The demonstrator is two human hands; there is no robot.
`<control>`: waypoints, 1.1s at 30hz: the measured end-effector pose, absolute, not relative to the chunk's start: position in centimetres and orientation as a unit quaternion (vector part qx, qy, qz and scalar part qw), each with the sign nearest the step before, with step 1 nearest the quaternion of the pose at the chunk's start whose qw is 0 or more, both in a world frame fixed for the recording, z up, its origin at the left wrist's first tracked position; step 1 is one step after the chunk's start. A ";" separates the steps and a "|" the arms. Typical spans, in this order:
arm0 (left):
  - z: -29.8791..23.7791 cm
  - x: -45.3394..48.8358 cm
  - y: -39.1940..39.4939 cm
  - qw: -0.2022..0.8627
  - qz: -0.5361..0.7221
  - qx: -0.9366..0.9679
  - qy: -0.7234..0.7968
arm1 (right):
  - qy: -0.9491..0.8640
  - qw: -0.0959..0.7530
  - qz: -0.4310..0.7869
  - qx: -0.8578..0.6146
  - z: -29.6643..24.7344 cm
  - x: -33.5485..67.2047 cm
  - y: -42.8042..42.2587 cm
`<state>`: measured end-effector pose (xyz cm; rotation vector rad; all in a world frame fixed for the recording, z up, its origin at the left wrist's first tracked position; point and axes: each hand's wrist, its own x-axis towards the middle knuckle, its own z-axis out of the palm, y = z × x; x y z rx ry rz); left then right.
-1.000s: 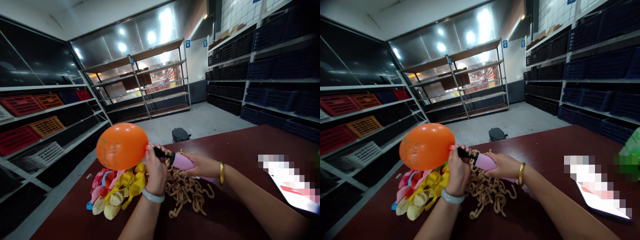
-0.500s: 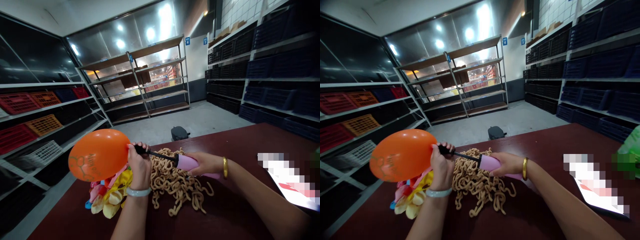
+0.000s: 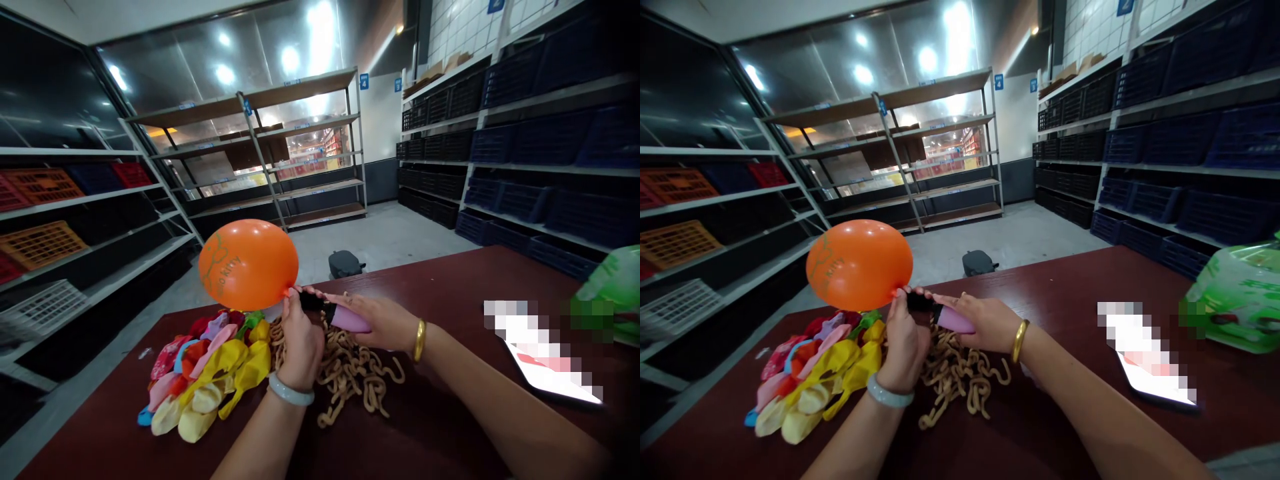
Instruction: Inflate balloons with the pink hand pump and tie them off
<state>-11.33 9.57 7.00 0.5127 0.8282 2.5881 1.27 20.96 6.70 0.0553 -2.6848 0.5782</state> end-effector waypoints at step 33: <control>8.3 -18.4 6.1 0.262 0.867 0.132 0.403 | -0.951 0.079 0.056 -0.295 3.0 2.9 30.6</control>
